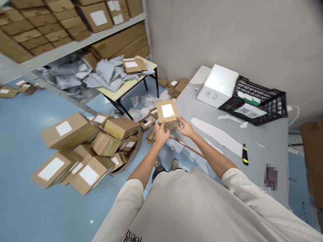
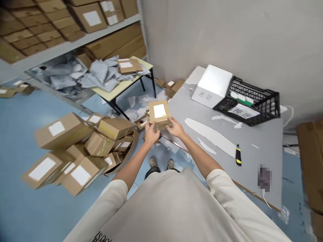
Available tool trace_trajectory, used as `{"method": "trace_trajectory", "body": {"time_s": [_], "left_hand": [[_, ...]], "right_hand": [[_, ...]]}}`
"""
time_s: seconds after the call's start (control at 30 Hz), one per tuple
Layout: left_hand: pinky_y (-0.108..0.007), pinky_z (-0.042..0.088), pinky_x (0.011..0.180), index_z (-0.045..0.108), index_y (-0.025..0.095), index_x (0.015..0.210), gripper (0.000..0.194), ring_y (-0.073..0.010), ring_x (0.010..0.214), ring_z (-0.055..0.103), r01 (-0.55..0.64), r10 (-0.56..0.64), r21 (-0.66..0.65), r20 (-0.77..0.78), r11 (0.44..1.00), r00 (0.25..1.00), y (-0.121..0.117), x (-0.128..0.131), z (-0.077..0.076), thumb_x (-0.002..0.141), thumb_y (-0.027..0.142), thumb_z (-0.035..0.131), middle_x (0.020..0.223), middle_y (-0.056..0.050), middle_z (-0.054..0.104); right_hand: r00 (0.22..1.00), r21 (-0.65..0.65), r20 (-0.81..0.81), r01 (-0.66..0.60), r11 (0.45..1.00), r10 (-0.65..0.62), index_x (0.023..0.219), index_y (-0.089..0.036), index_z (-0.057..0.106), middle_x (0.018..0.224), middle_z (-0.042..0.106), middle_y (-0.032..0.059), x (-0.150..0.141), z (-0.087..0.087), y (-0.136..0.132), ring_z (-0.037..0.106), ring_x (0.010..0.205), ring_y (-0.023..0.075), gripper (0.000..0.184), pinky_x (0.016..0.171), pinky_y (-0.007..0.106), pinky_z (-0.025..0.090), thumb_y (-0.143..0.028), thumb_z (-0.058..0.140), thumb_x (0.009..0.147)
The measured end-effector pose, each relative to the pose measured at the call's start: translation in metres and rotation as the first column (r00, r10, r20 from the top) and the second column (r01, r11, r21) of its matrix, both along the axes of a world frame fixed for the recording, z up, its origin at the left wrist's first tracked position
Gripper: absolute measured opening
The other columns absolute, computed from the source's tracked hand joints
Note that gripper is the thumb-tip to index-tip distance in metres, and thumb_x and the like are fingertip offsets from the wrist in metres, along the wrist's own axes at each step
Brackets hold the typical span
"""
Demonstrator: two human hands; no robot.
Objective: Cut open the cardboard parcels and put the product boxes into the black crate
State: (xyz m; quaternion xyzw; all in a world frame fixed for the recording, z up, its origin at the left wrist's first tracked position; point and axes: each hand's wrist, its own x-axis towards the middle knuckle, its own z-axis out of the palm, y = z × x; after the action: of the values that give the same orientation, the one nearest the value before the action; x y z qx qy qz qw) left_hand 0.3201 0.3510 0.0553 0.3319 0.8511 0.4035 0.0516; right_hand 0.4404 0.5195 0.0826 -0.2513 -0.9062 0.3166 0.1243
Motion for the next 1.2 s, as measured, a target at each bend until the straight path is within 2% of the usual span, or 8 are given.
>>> {"method": "trace_trajectory", "body": {"time_s": [0.17, 0.37, 0.53, 0.7, 0.87, 1.03, 1.2], "left_hand": [[-0.052, 0.039, 0.124, 0.058, 0.017, 0.144, 0.061, -0.0367, 0.145, 0.043, 0.214, -0.214, 0.000, 0.022, 0.977, 0.977, 0.063, 0.036, -0.009, 0.084, 0.019, 0.063, 0.154, -0.018, 0.038], [-0.053, 0.039, 0.124, 0.057, 0.017, 0.145, 0.063, -0.0362, 0.144, 0.045, 0.441, -0.442, 0.015, 0.040, 0.897, 0.896, 0.115, 0.076, -0.024, 0.082, 0.018, 0.064, 0.154, -0.018, 0.038], [-0.049, 0.038, 0.125, 0.057, 0.015, 0.144, 0.063, -0.0353, 0.146, 0.041, 0.571, -0.570, 0.012, 0.081, 0.821, 0.818, 0.138, 0.099, -0.039, 0.082, 0.016, 0.064, 0.154, -0.018, 0.036], [-0.050, 0.043, 0.120, 0.056, 0.016, 0.143, 0.060, -0.0346, 0.141, 0.047, 0.655, -0.651, -0.029, 0.096, 0.755, 0.753, 0.140, 0.122, -0.052, 0.084, 0.016, 0.062, 0.151, -0.018, 0.038], [-0.051, 0.049, 0.112, 0.062, 0.019, 0.134, 0.043, -0.0341, 0.129, 0.056, 0.696, -0.688, -0.135, 0.111, 0.705, 0.717, 0.141, 0.133, -0.062, 0.091, 0.023, 0.057, 0.137, -0.017, 0.050], [-0.050, 0.046, 0.113, 0.063, 0.020, 0.130, 0.039, -0.0332, 0.130, 0.054, 0.655, -0.665, -0.173, 0.003, 0.735, 0.747, 0.166, 0.138, -0.057, 0.092, 0.020, 0.054, 0.135, -0.016, 0.054], [-0.049, 0.046, 0.113, 0.062, 0.019, 0.134, 0.043, -0.0332, 0.132, 0.053, 0.610, -0.632, -0.240, -0.024, 0.756, 0.774, 0.191, 0.145, -0.042, 0.093, 0.020, 0.052, 0.141, -0.015, 0.053]], "right_hand": [[0.981, -0.016, -0.021, 0.194, 0.981, -0.194, 0.152, -0.024, 0.051, 0.158, 0.050, 0.0095, 0.071, -0.009, 0.030, 0.055, 0.137, 0.0293, 0.065, 0.115, 0.048, 0.048, -0.036, 0.060, 0.089], [0.902, -0.042, -0.015, 0.431, 0.901, -0.432, 0.151, -0.026, 0.052, 0.153, 0.054, 0.0100, 0.134, -0.017, 0.043, 0.058, 0.132, 0.0307, 0.065, 0.112, 0.051, 0.050, -0.036, 0.061, 0.088], [0.844, -0.039, 0.023, 0.536, 0.844, -0.535, 0.152, -0.025, 0.051, 0.151, 0.054, 0.0116, 0.171, -0.030, 0.041, 0.055, 0.134, 0.0312, 0.065, 0.112, 0.052, 0.050, -0.035, 0.060, 0.088], [0.811, -0.070, 0.051, 0.585, 0.808, -0.582, 0.153, -0.026, 0.048, 0.151, 0.053, 0.0124, 0.201, -0.055, 0.041, 0.051, 0.138, 0.0319, 0.066, 0.114, 0.055, 0.046, -0.033, 0.059, 0.088], [0.793, -0.055, 0.141, 0.604, 0.795, -0.593, 0.139, -0.016, 0.061, 0.155, 0.045, 0.0180, 0.224, -0.076, 0.052, 0.045, 0.144, 0.0324, 0.051, 0.119, 0.051, 0.040, -0.033, 0.058, 0.090], [0.858, 0.061, 0.142, 0.489, 0.870, -0.493, 0.133, -0.018, 0.065, 0.159, 0.040, 0.0176, 0.234, -0.078, 0.076, 0.042, 0.142, 0.0367, 0.045, 0.116, 0.055, 0.039, -0.030, 0.061, 0.090], [0.924, 0.089, 0.192, 0.320, 0.943, -0.332, 0.136, -0.020, 0.064, 0.150, 0.050, 0.0147, 0.234, -0.071, 0.100, 0.046, 0.135, 0.0341, 0.046, 0.109, 0.047, 0.041, -0.030, 0.063, 0.091]]}}
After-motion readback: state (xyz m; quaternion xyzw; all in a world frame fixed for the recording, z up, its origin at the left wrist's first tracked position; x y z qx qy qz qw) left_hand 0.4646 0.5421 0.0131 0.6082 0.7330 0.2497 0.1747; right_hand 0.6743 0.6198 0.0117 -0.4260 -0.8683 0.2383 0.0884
